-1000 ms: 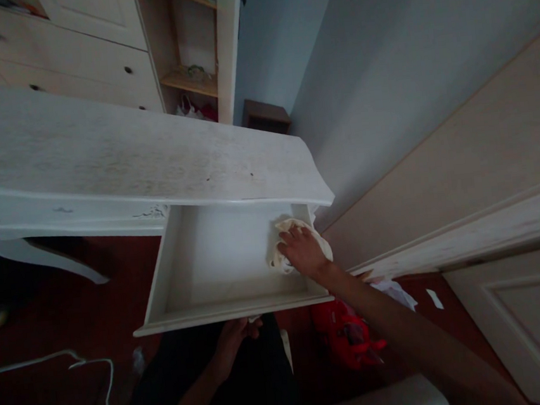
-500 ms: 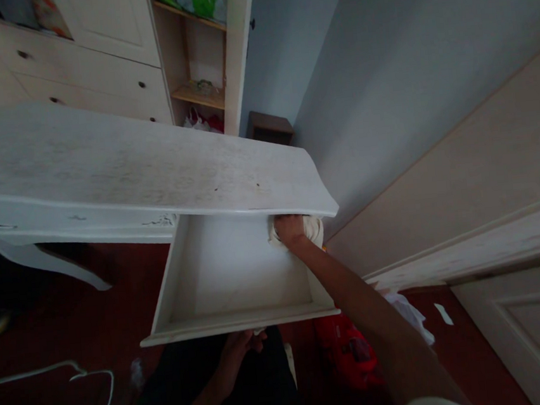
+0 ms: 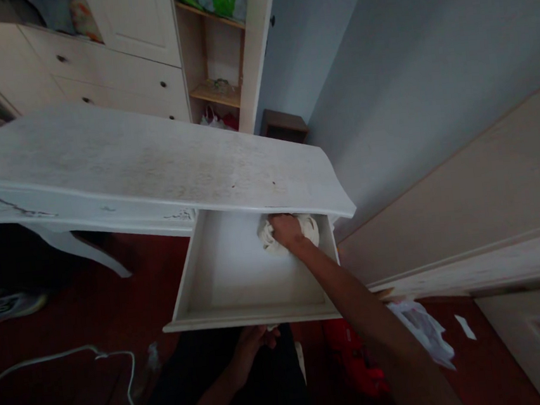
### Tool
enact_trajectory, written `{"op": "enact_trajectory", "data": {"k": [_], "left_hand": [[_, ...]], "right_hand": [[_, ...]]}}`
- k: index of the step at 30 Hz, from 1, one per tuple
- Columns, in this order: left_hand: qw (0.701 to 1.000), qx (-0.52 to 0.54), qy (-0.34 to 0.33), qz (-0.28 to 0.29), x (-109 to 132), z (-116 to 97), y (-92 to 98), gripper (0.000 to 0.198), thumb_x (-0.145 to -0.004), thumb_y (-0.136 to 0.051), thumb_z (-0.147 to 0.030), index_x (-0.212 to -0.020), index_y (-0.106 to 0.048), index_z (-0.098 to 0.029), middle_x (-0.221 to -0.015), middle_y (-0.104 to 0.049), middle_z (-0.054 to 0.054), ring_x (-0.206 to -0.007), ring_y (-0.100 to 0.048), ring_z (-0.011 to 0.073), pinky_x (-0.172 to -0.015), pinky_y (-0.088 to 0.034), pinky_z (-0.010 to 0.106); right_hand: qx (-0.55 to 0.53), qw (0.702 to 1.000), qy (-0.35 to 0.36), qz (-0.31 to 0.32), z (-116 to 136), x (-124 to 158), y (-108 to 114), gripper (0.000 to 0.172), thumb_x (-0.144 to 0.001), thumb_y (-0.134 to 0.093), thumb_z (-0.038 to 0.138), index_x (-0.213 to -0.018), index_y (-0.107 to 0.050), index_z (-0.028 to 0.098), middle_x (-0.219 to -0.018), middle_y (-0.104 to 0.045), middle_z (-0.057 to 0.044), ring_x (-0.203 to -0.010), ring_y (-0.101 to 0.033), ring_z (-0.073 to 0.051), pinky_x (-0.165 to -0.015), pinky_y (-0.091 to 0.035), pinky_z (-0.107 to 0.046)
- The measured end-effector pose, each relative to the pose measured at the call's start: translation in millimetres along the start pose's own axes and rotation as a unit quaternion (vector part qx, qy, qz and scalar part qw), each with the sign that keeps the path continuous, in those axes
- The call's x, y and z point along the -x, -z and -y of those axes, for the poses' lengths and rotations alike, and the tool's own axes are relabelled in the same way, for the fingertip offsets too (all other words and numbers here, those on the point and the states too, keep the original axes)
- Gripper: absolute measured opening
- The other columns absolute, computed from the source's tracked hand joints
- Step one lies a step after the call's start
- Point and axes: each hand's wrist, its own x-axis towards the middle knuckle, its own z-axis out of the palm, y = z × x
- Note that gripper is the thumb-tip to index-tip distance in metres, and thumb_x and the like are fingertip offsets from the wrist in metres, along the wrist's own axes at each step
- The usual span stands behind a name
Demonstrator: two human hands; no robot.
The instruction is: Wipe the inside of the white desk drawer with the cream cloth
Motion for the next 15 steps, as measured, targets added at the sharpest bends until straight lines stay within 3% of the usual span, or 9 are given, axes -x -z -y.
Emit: {"op": "enact_trajectory", "data": {"k": [4, 7, 11, 15], "left_hand": [[1.000, 0.003, 0.003, 0.000, -2.1, 2.1, 1.3, 0.061, -0.063, -0.074, -0.070, -0.081, -0.072, -0.011, -0.078, -0.071, 0.010, -0.061, -0.059, 0.0156, -0.063, -0.045, 0.031], [1.000, 0.002, -0.004, -0.002, -2.5, 5.7, 3.7, 0.060, -0.065, -0.073, -0.069, -0.083, -0.072, -0.012, -0.079, -0.072, 0.011, -0.062, -0.059, 0.0159, -0.064, -0.045, 0.031], [1.000, -0.015, -0.023, -0.001, 1.0, 4.4, 3.7, 0.054, -0.072, -0.070, -0.065, -0.083, -0.072, -0.012, -0.080, -0.072, 0.010, -0.065, -0.059, 0.0160, -0.067, -0.046, 0.031], [0.999, -0.026, -0.021, 0.000, 2.5, 0.1, 1.3, 0.058, -0.070, -0.069, -0.068, -0.082, -0.072, -0.012, -0.079, -0.071, 0.009, -0.065, -0.058, 0.0153, -0.067, -0.045, 0.030]], "right_hand": [[-0.036, 0.995, 0.084, -0.047, 37.4, -5.6, -1.0, 0.031, -0.086, -0.054, 0.008, -0.112, -0.068, 0.017, -0.130, -0.062, -0.014, -0.115, -0.059, -0.025, -0.098, -0.046, -0.034], [-0.077, 0.972, 0.189, -0.118, 72.1, -14.5, -1.7, 0.025, -0.088, -0.055, 0.006, -0.107, -0.070, 0.013, -0.131, -0.059, -0.017, -0.120, -0.053, -0.026, -0.105, -0.040, -0.040], [-0.094, 0.942, 0.275, -0.169, 115.6, -22.7, -1.9, 0.020, -0.094, -0.051, 0.012, -0.103, -0.069, 0.011, -0.118, -0.063, -0.017, -0.115, -0.053, -0.026, -0.103, -0.040, -0.041], [-0.078, 0.935, 0.305, -0.164, 133.1, -16.2, -4.3, 0.020, -0.096, -0.050, 0.016, -0.097, -0.069, 0.011, -0.103, -0.063, -0.016, -0.101, -0.056, -0.026, -0.092, -0.045, -0.039]]}}
